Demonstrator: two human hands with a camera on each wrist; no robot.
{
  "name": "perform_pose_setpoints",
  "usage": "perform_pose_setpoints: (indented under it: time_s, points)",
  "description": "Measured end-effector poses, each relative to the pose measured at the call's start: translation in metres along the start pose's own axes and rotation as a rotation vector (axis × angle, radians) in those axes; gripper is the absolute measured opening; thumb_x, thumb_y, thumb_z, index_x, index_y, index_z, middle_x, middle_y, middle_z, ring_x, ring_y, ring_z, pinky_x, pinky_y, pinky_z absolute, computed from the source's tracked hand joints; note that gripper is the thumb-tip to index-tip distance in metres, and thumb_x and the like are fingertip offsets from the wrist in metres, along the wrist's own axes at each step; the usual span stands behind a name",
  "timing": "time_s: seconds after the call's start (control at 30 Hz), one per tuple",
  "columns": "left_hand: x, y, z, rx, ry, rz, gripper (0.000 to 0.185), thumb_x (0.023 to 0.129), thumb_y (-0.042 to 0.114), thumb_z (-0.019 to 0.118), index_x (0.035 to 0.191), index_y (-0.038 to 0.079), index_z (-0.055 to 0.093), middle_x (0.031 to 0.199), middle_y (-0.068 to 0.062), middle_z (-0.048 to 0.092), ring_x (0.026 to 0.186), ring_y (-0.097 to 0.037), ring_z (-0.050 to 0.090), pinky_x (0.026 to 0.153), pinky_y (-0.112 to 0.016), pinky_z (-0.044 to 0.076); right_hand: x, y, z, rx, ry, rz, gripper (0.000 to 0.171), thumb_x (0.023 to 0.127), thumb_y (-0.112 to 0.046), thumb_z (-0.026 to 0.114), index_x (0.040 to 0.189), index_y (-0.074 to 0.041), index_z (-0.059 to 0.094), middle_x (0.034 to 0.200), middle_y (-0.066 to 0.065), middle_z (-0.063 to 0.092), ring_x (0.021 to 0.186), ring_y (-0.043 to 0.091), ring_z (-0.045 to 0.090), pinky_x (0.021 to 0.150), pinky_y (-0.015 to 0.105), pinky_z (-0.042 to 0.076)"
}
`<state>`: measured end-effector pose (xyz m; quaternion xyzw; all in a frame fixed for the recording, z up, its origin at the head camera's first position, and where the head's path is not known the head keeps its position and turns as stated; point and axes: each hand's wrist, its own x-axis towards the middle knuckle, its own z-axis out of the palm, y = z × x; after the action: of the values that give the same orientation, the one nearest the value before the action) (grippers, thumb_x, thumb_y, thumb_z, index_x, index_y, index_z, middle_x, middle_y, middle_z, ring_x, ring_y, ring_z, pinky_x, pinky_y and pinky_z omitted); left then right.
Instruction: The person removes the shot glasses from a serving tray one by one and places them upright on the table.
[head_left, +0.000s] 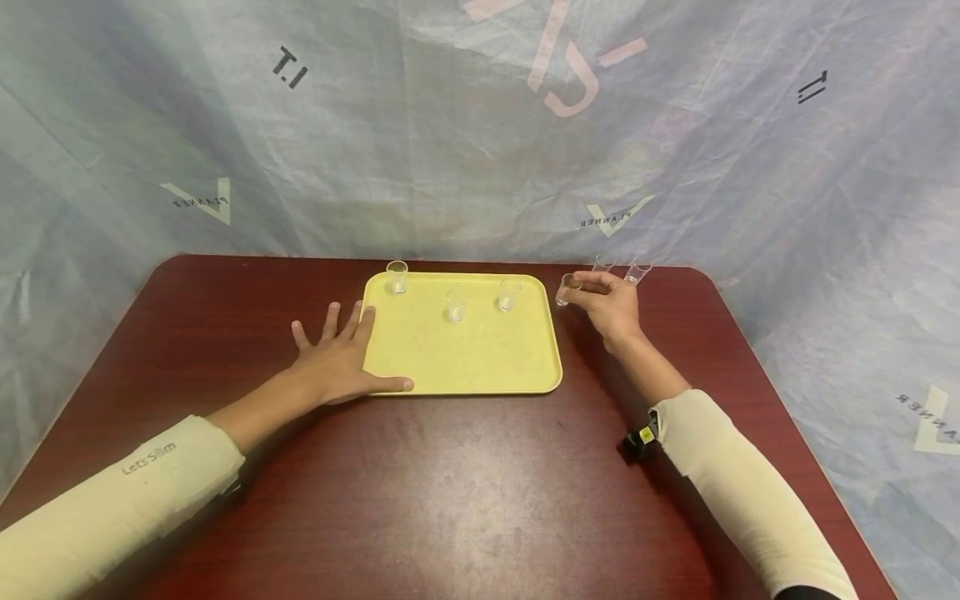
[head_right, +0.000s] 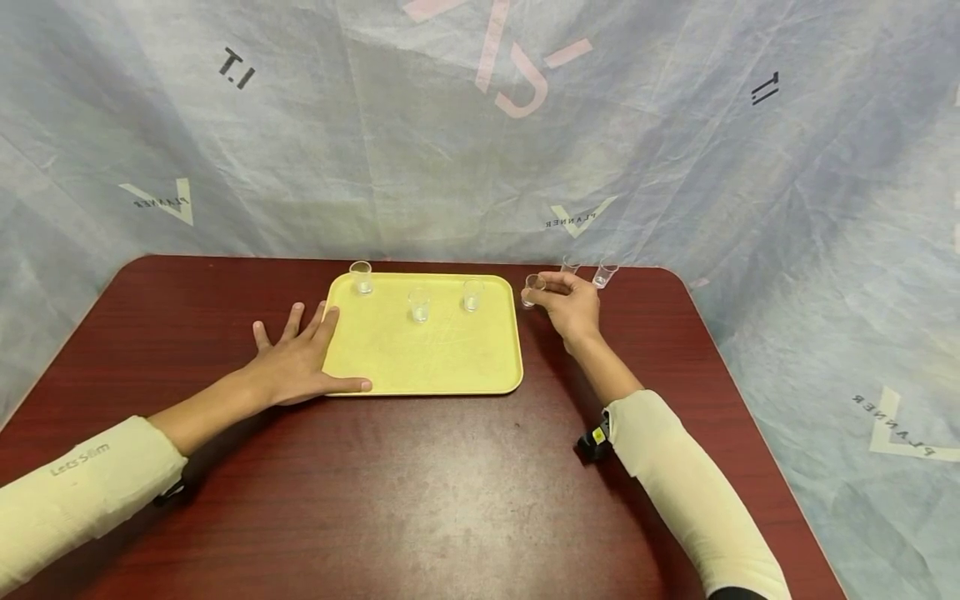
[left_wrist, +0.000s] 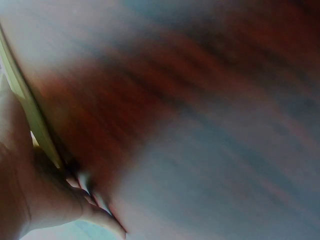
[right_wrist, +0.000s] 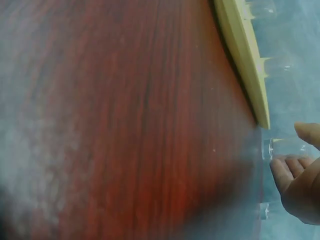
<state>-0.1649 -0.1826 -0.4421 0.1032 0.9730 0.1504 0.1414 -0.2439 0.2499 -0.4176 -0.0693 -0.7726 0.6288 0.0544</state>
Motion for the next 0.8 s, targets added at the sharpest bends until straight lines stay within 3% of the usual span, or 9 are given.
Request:
perform_pose_setpoints:
  time_s: [0.17, 0.43, 0.67, 0.8]
  points:
    - [0.000, -0.002, 0.000, -0.004, 0.001, 0.002, 0.161, 0.072, 0.113, 0.055, 0.183, 0.014, -0.005, 0.191, -0.019, -0.008, 0.174, -0.053, -0.018, 0.118, -0.094, -0.020, 0.005, 0.001, 0.007, -0.070, 0.017, 0.028, 0.046, 0.091, -0.008, 0.093, 0.132, 0.004, 0.077, 0.118, 0.007, 0.086, 0.094, -0.002, 0.075, 0.085, 0.014, 0.062]
    - [-0.001, -0.003, 0.000, -0.002, 0.005, -0.002, 0.161, 0.071, 0.114, 0.055, 0.183, 0.015, -0.004, 0.191, -0.017, -0.010, 0.174, -0.053, -0.017, 0.118, -0.095, -0.019, 0.019, -0.002, 0.017, -0.188, 0.090, 0.017, 0.038, 0.091, -0.011, 0.093, 0.125, 0.003, 0.082, 0.097, -0.005, 0.077, 0.087, -0.002, 0.070, 0.073, 0.012, 0.058]
    - [-0.001, -0.003, 0.000, -0.001, 0.007, -0.001, 0.162, 0.070, 0.115, 0.054, 0.183, 0.014, -0.004, 0.191, -0.015, -0.011, 0.174, -0.053, -0.016, 0.118, -0.095, -0.019, 0.030, -0.002, 0.023, -0.275, 0.119, 0.008, 0.037, 0.093, -0.015, 0.092, 0.125, 0.000, 0.083, 0.119, 0.017, 0.084, 0.085, -0.003, 0.068, 0.068, 0.012, 0.054]
    - [-0.001, -0.004, 0.000, 0.003, 0.005, -0.003, 0.161, 0.071, 0.114, 0.054, 0.183, 0.014, -0.004, 0.191, -0.015, -0.011, 0.174, -0.054, -0.017, 0.118, -0.095, -0.019, 0.035, -0.001, 0.025, -0.259, 0.139, 0.012, 0.035, 0.094, -0.014, 0.091, 0.126, 0.000, 0.083, 0.120, 0.018, 0.084, 0.084, -0.003, 0.068, 0.066, 0.013, 0.053]
